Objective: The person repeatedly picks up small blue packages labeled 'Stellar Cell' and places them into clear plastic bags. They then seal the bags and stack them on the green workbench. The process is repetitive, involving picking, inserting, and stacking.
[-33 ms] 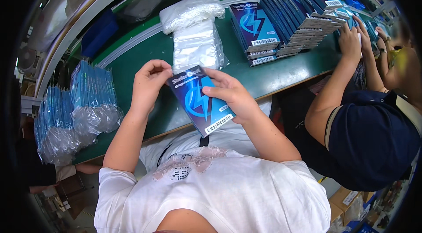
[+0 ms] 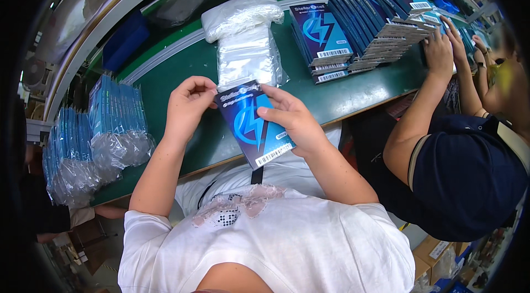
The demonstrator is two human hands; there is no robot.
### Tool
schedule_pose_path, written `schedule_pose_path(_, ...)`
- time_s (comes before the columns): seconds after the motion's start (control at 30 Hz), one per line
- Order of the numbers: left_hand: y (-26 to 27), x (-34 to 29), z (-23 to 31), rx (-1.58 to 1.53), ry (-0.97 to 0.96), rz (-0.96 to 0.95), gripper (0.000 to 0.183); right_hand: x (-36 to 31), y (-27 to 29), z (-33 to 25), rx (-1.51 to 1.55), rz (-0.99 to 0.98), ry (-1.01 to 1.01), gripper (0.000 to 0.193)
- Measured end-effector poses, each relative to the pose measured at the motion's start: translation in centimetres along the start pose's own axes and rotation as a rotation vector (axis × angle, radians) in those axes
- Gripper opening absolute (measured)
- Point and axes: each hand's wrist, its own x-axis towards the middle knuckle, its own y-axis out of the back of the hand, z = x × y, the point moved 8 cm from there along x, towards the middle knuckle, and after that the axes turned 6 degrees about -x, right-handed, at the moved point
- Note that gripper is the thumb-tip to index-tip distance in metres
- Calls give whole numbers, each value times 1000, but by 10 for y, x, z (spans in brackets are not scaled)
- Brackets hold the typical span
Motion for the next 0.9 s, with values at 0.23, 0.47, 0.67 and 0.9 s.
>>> schedule_pose_path(0.23,-36,-32,37,380,-423,-273,12,-1,11,0,-171,402,179,15)
schedule_pose_path(0.47,-21,-28,-17,-275,-23,-10,29,-7,-8,-4,-441,348,329,18)
schedule_pose_path(0.67,-15,-25,2,-871,8,-110,27,-3,-52,-28,-797,28,358,94)
schedule_pose_path(0.9,-53,-65,20,-816,115,-426,33,-25,-75,-86,-1061,362,1008,53)
